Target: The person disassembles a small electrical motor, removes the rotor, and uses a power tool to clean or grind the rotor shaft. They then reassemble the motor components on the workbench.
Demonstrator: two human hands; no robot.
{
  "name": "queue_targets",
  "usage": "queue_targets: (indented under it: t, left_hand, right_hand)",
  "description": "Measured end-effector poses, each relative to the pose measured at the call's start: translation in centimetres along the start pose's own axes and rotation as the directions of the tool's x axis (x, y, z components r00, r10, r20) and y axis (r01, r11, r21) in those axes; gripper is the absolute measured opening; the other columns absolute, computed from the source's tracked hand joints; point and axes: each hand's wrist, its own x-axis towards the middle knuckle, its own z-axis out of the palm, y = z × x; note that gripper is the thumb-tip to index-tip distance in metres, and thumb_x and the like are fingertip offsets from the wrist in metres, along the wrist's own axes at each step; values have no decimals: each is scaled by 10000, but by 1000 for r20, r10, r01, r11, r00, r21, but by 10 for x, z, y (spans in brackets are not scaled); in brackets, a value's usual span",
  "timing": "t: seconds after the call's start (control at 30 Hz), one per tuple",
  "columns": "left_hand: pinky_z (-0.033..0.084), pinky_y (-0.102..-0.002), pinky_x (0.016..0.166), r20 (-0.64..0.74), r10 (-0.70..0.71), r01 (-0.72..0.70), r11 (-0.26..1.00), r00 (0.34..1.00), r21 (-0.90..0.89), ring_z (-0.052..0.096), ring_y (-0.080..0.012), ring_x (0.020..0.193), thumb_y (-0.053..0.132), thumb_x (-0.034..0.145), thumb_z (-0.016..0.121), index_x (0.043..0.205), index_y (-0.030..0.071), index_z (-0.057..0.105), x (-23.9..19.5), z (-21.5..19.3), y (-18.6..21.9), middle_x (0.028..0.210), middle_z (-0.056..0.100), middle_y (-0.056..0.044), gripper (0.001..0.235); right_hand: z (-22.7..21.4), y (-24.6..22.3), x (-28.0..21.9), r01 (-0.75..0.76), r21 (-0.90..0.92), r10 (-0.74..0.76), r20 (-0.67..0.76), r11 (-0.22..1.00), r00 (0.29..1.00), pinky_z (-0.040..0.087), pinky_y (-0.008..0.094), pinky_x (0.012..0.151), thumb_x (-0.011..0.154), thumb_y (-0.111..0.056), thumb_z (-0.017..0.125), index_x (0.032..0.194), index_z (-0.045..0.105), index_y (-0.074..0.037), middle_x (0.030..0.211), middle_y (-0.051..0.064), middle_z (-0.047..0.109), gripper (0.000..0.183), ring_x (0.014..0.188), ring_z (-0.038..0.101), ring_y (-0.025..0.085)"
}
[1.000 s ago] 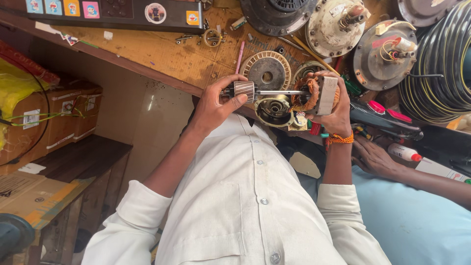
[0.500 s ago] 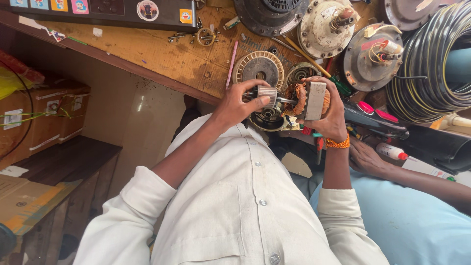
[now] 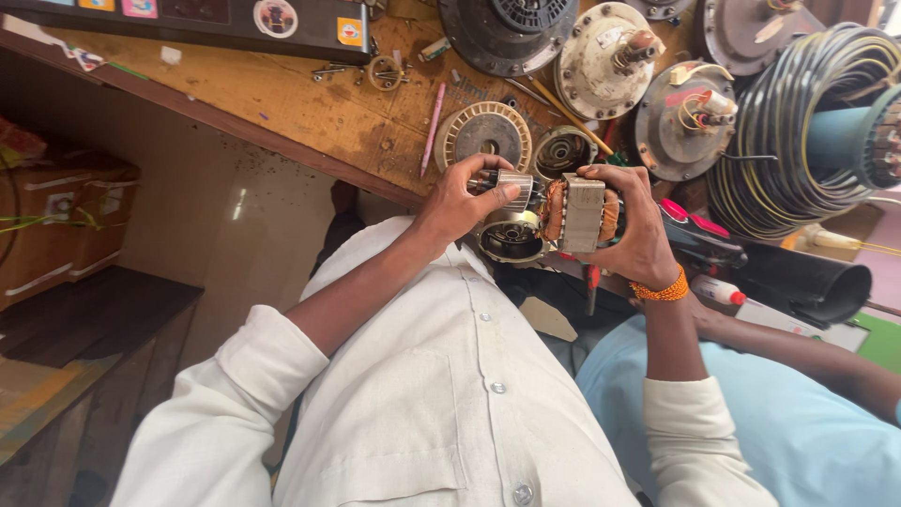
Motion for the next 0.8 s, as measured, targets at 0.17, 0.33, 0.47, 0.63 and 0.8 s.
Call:
queue_targets:
  t: [0.17, 0.33, 0.47, 0.63, 0.8]
  left_hand:
    - [570, -286, 820, 81, 5, -7, 1000, 997, 20, 711, -128, 942, 362, 863, 779, 1180, 88, 700, 1, 3, -7, 1058, 752, -65, 426]
    - [564, -303, 843, 99, 74, -84, 991, 992, 103, 713, -141, 949, 377, 851, 798, 1178, 105, 701, 1, 6, -15, 1071, 761, -61, 436]
    - [556, -334, 876, 117, 89, -110, 975, 989, 192, 711, -169, 999, 382, 822, 826, 1171, 123, 709, 0, 7, -17, 1084, 755, -65, 450]
    - [556, -349, 876, 138, -3, -29, 973, 990, 228, 708, -173, 1040, 403, 792, 827, 1166, 132, 716, -9, 14, -16, 1080, 763, -55, 475]
    - [580, -345, 859, 129, -53, 31, 986, 990, 167, 735, -177, 1004, 414, 760, 852, 1175, 124, 709, -8, 19, -14, 1052, 776, -52, 526]
  right_hand:
    - [-14, -10, 2, 31, -52, -29, 34, 998, 999, 398, 442, 1176, 547, -110, 923, 1399, 477, -70, 1397, 106, 583, 963, 1288, 516, 315]
    - [-15, -18, -4, -23, -64, 31, 121, 998, 992, 448, 426, 1133, 560, -129, 935, 1418, 457, -52, 1402, 126, 575, 985, 1299, 557, 314]
    - [-16, -22, -12, -69, -80, 82, 169, 994, 982, 488, 415, 1083, 564, -157, 951, 1386, 446, -46, 1390, 132, 587, 971, 1271, 598, 308]
    - [-14, -26, -18, -146, -108, 159, 130, 983, 979, 507, 414, 1039, 536, -189, 961, 1321, 419, -33, 1377, 131, 619, 967, 1233, 631, 309]
    - [-11, -31, -21, -179, -167, 199, 112, 970, 974, 524, 398, 1030, 577, -230, 972, 1319, 433, -46, 1356, 128, 648, 935, 1214, 660, 299]
